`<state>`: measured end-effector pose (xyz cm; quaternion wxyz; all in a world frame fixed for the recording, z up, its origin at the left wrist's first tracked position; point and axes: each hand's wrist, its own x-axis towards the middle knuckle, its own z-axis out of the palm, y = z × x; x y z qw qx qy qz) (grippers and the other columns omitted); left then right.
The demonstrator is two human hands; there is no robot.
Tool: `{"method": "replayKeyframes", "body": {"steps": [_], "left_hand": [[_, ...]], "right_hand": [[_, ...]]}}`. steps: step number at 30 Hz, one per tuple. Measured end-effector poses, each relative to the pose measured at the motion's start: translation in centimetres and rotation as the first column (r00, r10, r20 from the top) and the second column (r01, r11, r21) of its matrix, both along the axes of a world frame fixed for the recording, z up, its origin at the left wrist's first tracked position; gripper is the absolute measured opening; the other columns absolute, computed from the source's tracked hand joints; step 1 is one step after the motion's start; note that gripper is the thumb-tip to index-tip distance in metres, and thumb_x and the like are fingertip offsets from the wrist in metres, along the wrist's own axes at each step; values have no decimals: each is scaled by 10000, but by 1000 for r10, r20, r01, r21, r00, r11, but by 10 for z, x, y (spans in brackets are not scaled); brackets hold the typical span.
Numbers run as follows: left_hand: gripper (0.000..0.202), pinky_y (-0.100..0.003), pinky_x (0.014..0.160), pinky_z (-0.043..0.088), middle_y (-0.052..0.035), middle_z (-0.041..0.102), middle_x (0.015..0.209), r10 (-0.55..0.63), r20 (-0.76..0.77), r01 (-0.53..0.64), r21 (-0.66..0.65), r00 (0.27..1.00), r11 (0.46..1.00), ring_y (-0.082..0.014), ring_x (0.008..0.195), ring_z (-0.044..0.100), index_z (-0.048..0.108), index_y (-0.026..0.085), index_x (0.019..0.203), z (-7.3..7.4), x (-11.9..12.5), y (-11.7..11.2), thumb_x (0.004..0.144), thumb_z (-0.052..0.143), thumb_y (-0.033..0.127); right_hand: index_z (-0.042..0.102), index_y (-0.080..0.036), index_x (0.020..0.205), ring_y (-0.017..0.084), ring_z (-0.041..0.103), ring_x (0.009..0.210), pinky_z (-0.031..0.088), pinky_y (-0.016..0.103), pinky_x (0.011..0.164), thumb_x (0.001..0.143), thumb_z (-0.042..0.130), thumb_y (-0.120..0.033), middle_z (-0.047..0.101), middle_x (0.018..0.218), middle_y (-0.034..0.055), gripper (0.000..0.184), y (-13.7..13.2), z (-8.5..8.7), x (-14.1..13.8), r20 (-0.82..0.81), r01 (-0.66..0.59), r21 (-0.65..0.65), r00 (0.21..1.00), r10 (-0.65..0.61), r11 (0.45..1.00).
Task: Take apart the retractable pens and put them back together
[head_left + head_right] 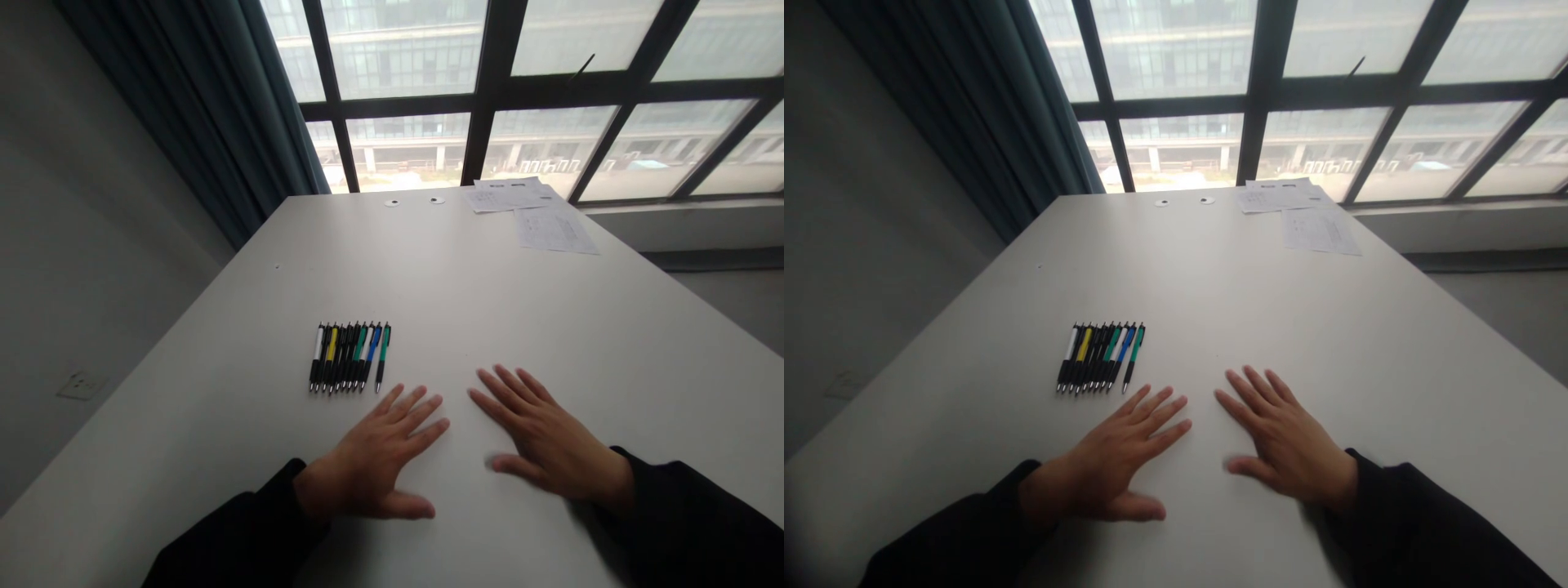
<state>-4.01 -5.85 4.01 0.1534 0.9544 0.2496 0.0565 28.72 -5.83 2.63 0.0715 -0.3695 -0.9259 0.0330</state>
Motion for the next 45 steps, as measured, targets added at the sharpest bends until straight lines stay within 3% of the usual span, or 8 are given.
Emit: {"method": "replayKeyframes", "body": {"steps": [6,18,35,45], "left_hand": [[972,-607,1242,129,-151,245,1652,11,9,-11,-18,1000,1000,-392,1530,194,283,214,1580,-2,0,0,819,588,736],[963,-600,1245,118,-146,228,1657,13,-37,-14,-28,999,1000,-388,1536,176,294,207,1576,-1,1,1,825,570,743],[953,-611,1237,153,-155,283,1638,20,14,-20,-21,1000,1000,-396,1521,224,334,210,1561,-2,1,1,812,595,738],[950,-607,1241,135,-147,249,1650,18,-51,-19,-19,999,1000,-386,1534,185,320,207,1567,0,1,0,833,517,776]], "right_hand": [[167,-290,1619,356,167,1541,228,585,1198,929,467,-686,174,1681,87,850,0,-1,0,72,20,-14,997,-19,1000],[185,-294,1616,360,176,1538,232,584,1196,938,465,-673,180,1679,89,826,0,-1,1,75,21,-19,997,-19,1000],[187,-285,1617,367,189,1533,257,593,1184,944,462,-662,183,1676,98,819,0,-3,0,79,14,-2,997,-14,1000],[192,-284,1616,364,202,1531,262,585,1182,943,468,-658,195,1672,101,818,0,-3,0,80,12,10,997,-13,1000]]}}
